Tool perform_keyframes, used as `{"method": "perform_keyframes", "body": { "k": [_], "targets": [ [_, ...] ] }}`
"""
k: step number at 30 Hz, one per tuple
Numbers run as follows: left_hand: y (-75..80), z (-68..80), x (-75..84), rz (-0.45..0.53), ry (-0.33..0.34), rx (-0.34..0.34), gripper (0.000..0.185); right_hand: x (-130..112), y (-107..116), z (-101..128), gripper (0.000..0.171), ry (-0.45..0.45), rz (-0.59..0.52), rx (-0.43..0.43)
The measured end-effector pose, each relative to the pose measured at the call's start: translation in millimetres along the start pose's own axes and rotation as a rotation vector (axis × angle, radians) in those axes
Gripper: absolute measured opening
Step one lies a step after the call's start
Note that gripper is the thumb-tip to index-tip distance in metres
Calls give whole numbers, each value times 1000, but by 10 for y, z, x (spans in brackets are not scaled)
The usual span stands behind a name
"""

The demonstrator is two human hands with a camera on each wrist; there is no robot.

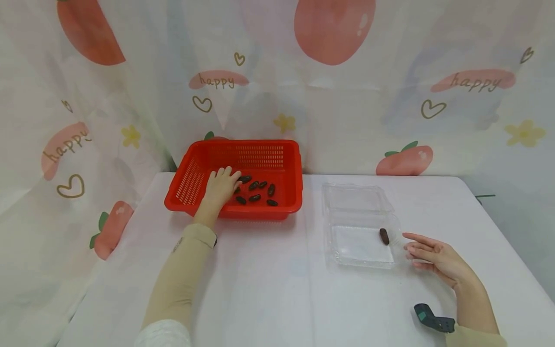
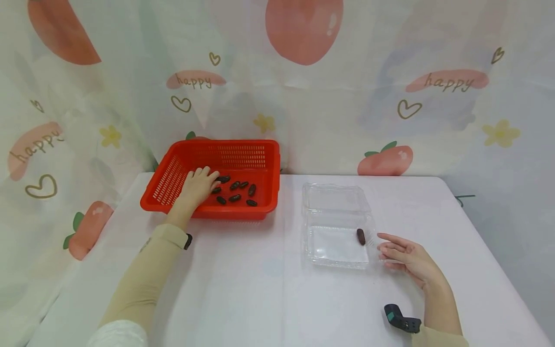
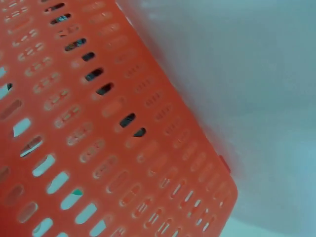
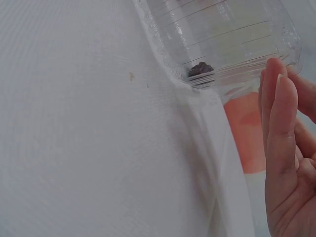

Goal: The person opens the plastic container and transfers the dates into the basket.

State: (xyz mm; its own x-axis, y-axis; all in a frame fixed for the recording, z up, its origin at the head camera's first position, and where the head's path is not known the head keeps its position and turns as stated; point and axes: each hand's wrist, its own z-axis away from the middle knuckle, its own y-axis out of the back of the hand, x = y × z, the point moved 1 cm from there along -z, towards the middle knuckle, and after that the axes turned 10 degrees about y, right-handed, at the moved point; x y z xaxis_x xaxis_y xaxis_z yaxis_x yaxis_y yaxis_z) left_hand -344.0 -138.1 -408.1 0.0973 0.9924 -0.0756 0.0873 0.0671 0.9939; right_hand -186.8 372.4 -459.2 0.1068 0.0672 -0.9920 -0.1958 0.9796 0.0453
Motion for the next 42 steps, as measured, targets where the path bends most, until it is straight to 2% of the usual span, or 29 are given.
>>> {"method": "perform_keyframes", "body": {
  "k": [7, 12, 19, 28, 36, 42],
  "targets": [
    [-24, -55, 19, -65, -21, -73, 31, -15, -9, -3, 32, 0, -1, 7],
    [-40, -74, 30, -93, -37, -98, 33, -20, -5, 1, 33, 7, -17, -4],
    [-51, -79, 43, -114, -56, -106, 33, -8, -2, -1, 32, -14, 9, 15],
    [-65, -91, 23, -60, -37, -93, 32, -2, -5, 9, 31, 6, 20, 8],
    [3, -81, 54, -15, -23, -28, 31, -2, -7, 6, 31, 3, 9, 14],
    [141, -65, 219, -16, -44, 86, 31, -3, -4, 6, 32, -6, 24, 18]
  ]
}}
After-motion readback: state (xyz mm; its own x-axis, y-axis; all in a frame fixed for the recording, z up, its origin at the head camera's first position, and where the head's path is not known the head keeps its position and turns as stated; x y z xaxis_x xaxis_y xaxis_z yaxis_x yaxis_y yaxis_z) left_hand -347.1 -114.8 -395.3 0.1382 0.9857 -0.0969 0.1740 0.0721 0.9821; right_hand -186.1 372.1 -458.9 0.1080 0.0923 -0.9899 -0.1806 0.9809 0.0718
